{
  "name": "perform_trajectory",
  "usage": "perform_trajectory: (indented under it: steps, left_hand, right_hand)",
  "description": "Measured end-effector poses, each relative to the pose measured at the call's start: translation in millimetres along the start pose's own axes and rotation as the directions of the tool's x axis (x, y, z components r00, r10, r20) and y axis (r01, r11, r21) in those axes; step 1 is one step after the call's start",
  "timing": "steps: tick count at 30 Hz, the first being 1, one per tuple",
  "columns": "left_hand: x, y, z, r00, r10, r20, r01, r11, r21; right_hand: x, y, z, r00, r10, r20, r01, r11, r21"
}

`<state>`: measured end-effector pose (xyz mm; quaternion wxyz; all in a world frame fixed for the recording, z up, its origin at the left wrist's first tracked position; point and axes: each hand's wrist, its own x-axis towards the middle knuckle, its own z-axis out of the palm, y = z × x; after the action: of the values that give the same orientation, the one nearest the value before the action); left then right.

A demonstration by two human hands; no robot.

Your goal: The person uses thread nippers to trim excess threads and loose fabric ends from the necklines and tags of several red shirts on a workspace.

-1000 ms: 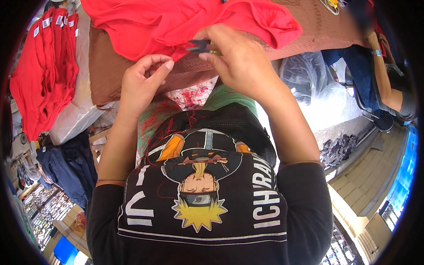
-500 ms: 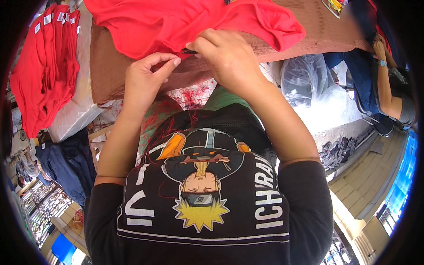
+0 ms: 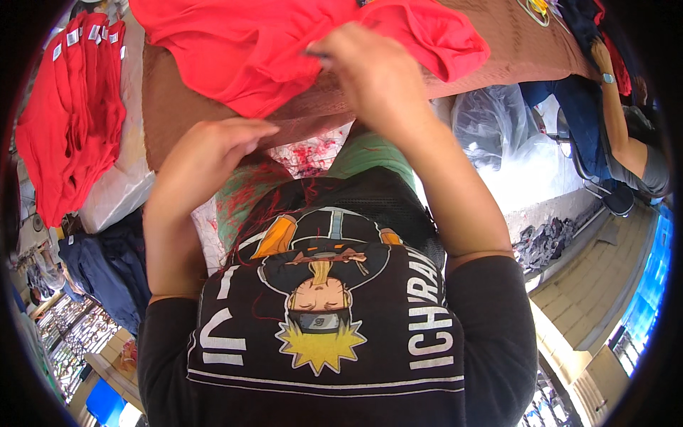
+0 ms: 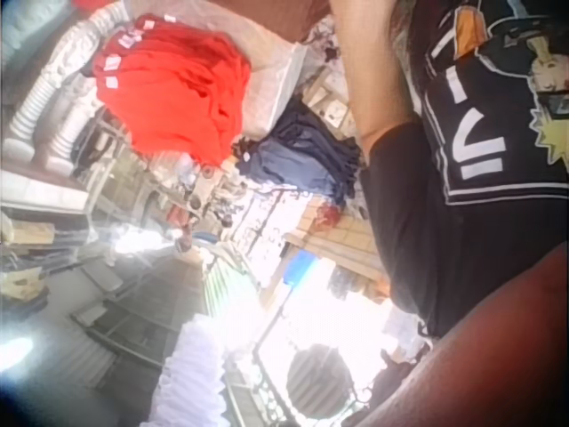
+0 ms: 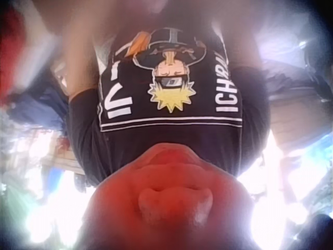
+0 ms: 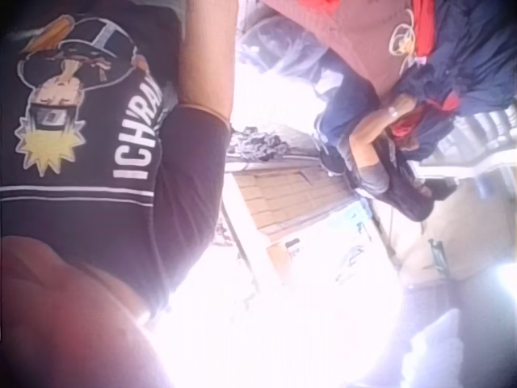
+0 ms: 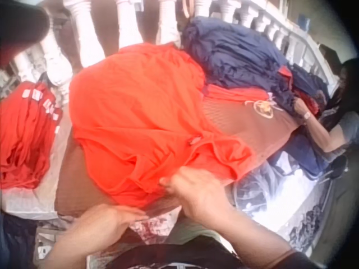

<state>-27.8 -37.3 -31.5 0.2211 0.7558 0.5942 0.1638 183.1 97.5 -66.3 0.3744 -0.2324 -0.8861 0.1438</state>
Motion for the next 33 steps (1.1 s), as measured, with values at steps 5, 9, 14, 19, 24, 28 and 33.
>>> perform_trajectory:
  steps: [5, 9, 14, 19, 24, 28, 33]
  left_hand:
    - [14, 30, -32, 0.991, 0.013, -0.135, -0.039, 0.981, -0.192]
    - [50, 26, -7, 0.916, 0.121, -0.382, -0.120, 0.992, 0.028]
    - [56, 1, 24, 0.937, -0.124, -0.326, 0.107, 0.992, -0.068]
    - [52, -12, 34, 0.935, -0.151, -0.320, 0.101, 0.981, -0.168]
    - [54, -21, 33, 0.951, -0.109, -0.288, 0.053, 0.979, -0.197]
    - [58, -21, 28, 0.972, -0.092, -0.218, 0.058, 0.986, -0.158]
    - [60, -18, 26, 0.977, -0.016, -0.211, 0.005, 0.999, -0.052]
  right_hand:
    - [-1, 11, -15, 0.884, 0.466, -0.028, -0.402, 0.791, 0.462]
    - [1, 3, -6, 0.945, 0.316, 0.084, -0.327, 0.914, 0.242]
    - [-11, -6, 22, 0.920, 0.343, 0.189, -0.386, 0.878, 0.284]
    - [-17, -6, 31, 0.927, 0.335, 0.170, -0.369, 0.896, 0.247]
    - [-21, -2, 37, 0.936, 0.306, 0.176, -0.348, 0.882, 0.317]
    - [-21, -4, 35, 0.948, 0.273, 0.160, -0.309, 0.911, 0.273]
    - [-22, -4, 35, 0.967, 0.227, 0.115, -0.249, 0.936, 0.247]
